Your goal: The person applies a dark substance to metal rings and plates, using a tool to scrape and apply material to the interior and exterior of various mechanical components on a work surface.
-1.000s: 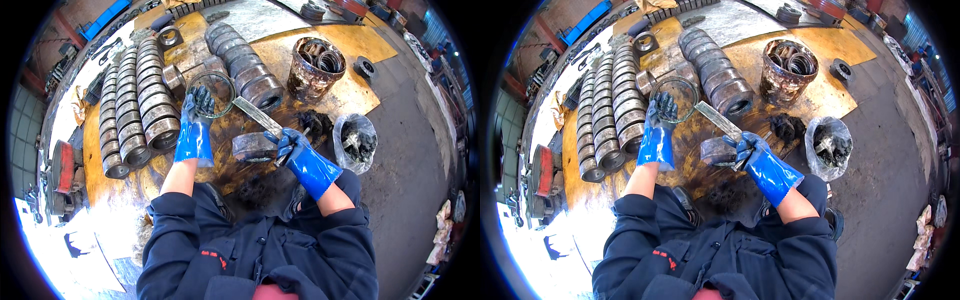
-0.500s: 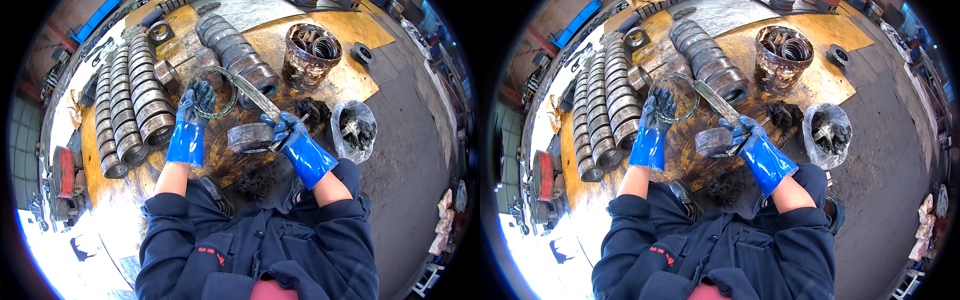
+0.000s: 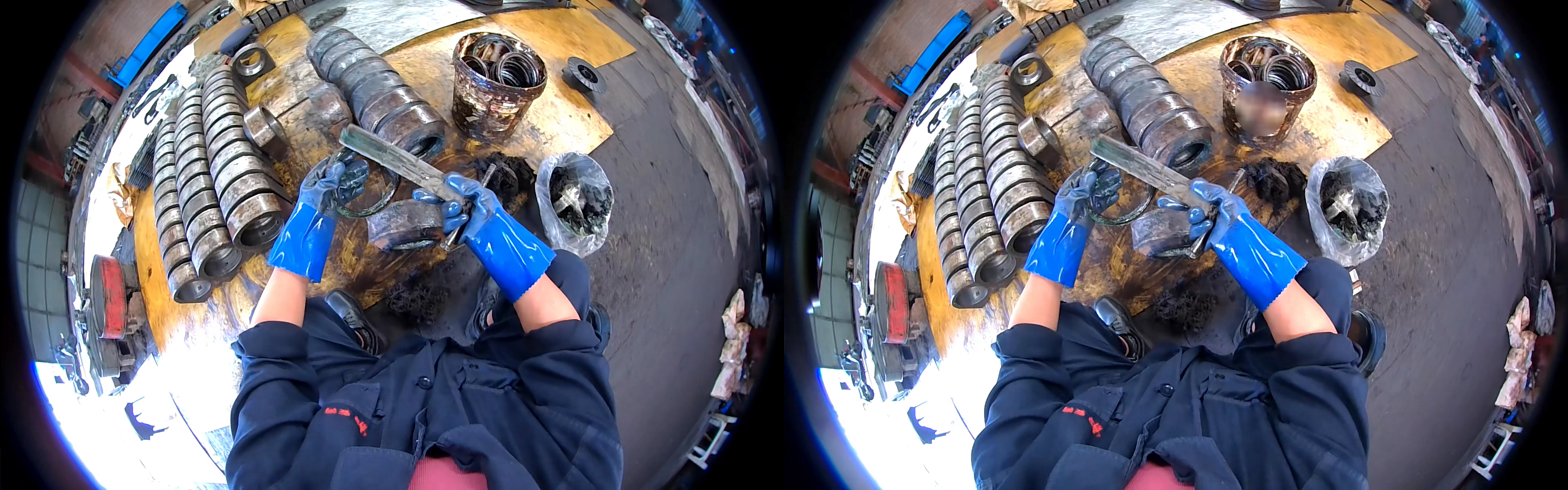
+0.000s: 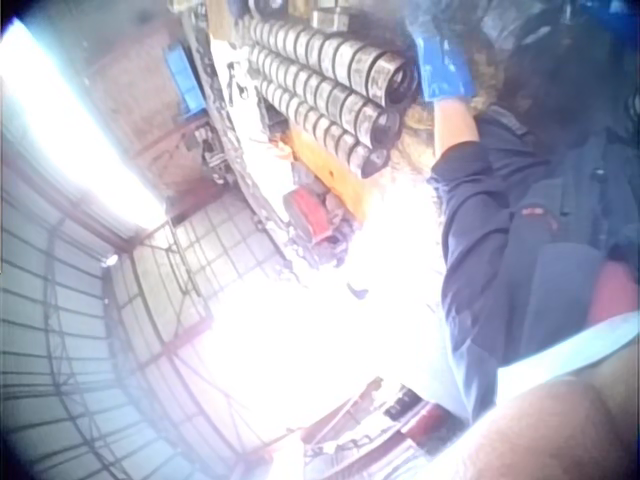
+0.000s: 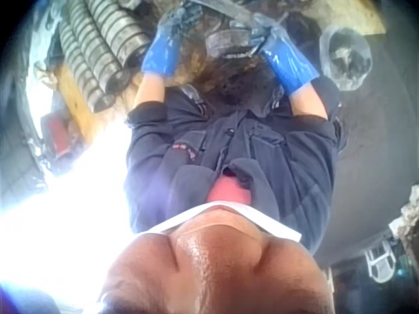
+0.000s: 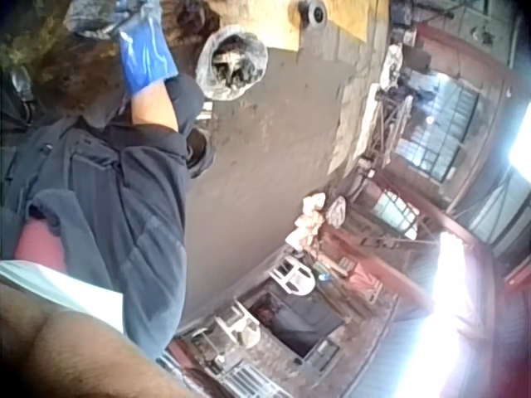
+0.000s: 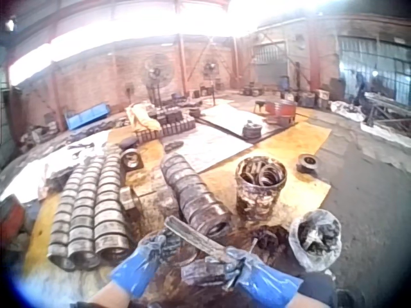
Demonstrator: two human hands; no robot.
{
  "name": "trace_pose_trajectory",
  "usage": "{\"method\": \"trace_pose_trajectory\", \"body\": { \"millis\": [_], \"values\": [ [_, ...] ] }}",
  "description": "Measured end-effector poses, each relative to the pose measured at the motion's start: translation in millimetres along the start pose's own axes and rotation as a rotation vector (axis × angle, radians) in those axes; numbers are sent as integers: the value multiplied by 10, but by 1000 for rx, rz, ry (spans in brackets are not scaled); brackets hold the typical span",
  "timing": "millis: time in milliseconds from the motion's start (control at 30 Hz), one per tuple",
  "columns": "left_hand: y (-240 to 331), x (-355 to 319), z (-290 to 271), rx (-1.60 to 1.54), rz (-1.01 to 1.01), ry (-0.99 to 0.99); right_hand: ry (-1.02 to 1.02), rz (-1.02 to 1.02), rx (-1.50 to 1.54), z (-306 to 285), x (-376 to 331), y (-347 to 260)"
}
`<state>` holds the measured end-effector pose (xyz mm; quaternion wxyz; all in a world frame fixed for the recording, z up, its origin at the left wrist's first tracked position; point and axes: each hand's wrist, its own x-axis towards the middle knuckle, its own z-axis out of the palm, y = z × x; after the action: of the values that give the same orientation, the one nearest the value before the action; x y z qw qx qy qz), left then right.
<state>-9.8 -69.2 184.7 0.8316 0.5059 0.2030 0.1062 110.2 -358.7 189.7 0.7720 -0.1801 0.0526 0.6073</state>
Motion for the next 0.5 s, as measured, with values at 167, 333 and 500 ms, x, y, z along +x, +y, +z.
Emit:
{"method": "trace_pose_trajectory", "body": {
  "millis": [167, 333, 500],
  "values": [
    [35, 26, -160, -207, 116, -7, 216, -250, 293, 79, -118, 51],
    [83, -14, -77, -74, 179, -5, 530, -118, 197, -47, -45, 239],
    [31, -79, 37, 117, 209, -9, 446, -214, 109, -49, 7, 256]
  ]
}}
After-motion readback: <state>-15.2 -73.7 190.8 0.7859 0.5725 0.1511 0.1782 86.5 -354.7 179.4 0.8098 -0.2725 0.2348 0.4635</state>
